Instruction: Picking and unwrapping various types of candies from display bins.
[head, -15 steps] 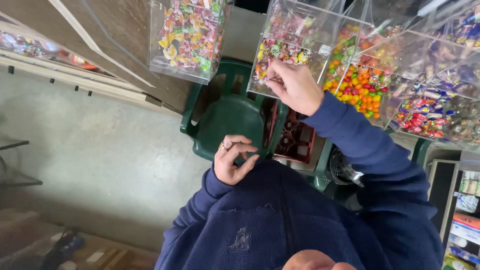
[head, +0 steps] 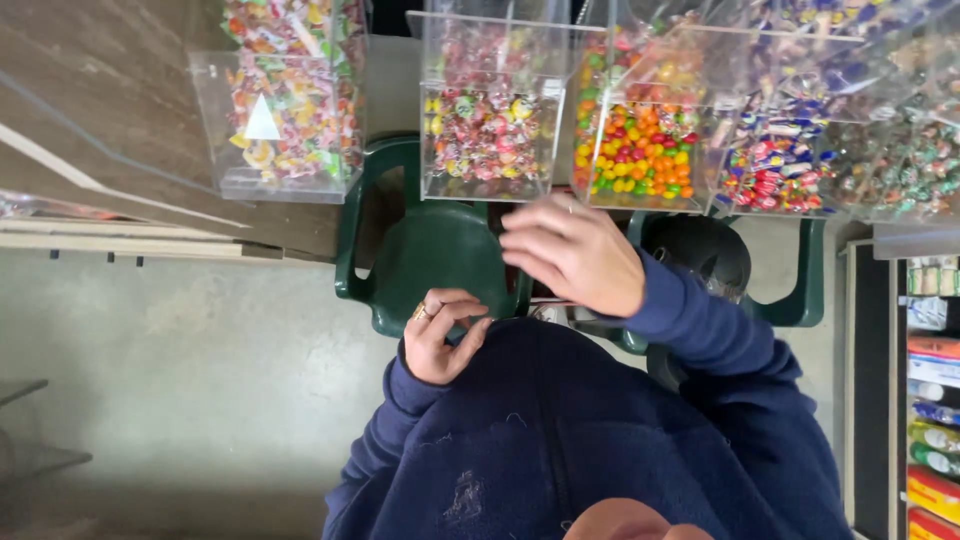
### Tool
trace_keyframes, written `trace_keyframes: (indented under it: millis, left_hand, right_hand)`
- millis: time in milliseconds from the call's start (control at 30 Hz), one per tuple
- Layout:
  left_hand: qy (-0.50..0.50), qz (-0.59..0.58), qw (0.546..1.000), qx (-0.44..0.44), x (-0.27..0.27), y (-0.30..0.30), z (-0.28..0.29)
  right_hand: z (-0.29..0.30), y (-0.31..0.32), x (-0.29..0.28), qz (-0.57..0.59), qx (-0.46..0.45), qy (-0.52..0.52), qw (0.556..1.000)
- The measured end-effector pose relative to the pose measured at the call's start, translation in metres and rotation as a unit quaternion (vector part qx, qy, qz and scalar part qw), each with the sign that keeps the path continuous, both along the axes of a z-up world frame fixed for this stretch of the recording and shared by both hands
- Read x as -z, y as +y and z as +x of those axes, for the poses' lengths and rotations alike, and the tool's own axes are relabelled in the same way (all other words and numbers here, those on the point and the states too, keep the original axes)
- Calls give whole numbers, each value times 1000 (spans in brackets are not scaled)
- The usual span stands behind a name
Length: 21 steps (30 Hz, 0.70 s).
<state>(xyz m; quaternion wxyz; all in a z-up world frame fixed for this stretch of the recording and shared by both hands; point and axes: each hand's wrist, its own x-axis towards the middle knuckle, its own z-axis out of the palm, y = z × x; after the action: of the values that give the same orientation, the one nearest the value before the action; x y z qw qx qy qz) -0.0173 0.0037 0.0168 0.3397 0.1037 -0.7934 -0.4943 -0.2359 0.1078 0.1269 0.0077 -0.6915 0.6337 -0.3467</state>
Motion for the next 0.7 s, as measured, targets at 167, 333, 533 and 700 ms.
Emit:
trace_keyframes:
  millis: [167,333,533,700]
  left_hand:
    - [29,-125,989,76,-40,2,-55]
    - [29,-411,904,117,-65,11,-146]
    - [-96,-628,770,64,22,14,-289]
    - [-234,-670,701,-62,62,22,-343]
  right_hand:
    - [2,98,18,-10,-12,-39,999]
    - [1,170,32,-9,57,-103,993]
    - [-4,211,43,-31,140,-131,981]
    - [-9,231,55,-21,190,-117,975]
